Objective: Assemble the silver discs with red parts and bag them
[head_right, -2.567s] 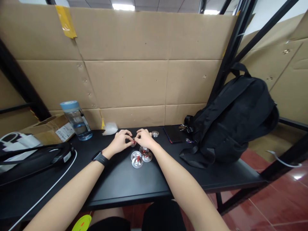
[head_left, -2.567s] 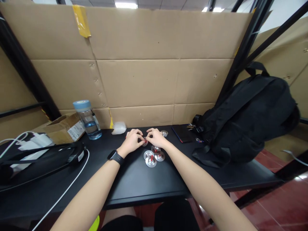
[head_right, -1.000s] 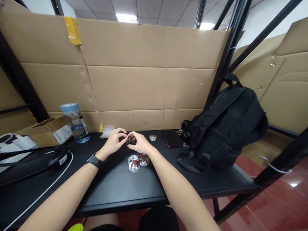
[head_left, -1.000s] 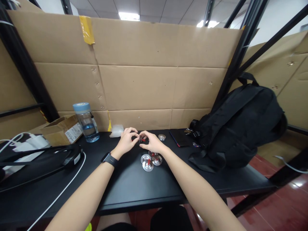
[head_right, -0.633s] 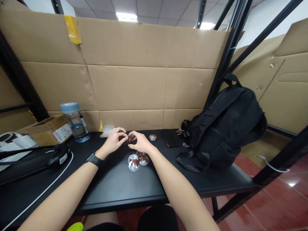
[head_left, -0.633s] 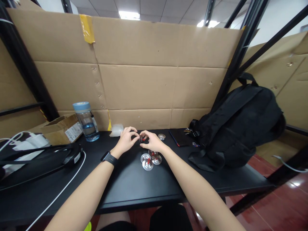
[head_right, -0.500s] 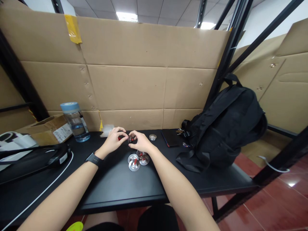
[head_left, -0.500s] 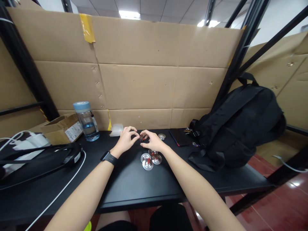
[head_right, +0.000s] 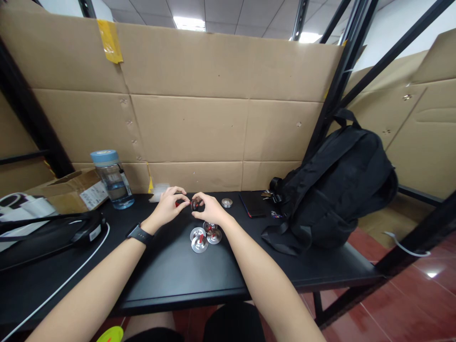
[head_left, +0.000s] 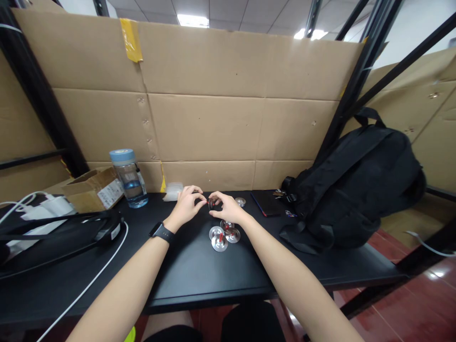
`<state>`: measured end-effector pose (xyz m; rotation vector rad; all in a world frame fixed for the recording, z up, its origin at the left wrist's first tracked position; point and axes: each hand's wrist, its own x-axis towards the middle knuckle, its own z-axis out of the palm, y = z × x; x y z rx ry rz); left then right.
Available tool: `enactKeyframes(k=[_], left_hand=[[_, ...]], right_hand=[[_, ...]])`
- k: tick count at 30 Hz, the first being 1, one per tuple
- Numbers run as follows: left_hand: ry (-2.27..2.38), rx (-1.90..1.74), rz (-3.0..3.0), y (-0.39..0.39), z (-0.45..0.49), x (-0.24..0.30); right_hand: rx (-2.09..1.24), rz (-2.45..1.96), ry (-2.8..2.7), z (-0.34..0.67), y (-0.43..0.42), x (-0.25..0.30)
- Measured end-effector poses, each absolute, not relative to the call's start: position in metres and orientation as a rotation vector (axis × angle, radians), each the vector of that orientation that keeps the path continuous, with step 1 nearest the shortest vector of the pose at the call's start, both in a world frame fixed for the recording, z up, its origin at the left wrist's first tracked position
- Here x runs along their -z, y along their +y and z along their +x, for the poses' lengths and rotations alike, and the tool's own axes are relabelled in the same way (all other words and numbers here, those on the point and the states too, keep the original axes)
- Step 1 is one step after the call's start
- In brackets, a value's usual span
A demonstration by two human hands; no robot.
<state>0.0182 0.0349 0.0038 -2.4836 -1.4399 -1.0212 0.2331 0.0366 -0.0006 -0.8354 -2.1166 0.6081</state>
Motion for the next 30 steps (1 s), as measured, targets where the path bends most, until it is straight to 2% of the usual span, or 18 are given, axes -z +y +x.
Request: enactKeyframes(k=[14,23,30], left_hand=[[-1.569,1.060,-2.303,0.042,0.001,-0.008],[-1.979,0.862,-2.071,0.053,-0.032,-0.002],[-1.998,0.828,-2.097,0.052,-0.031,0.005]], right_hand=[[-0.524,-0.908,-2.098,0.244,0.051,0.007],[-0.121,-1.393,-2.043,0.279,0.082,0.016],[-0.151,-1.725,-1.991,0.298,0.082,0.018]])
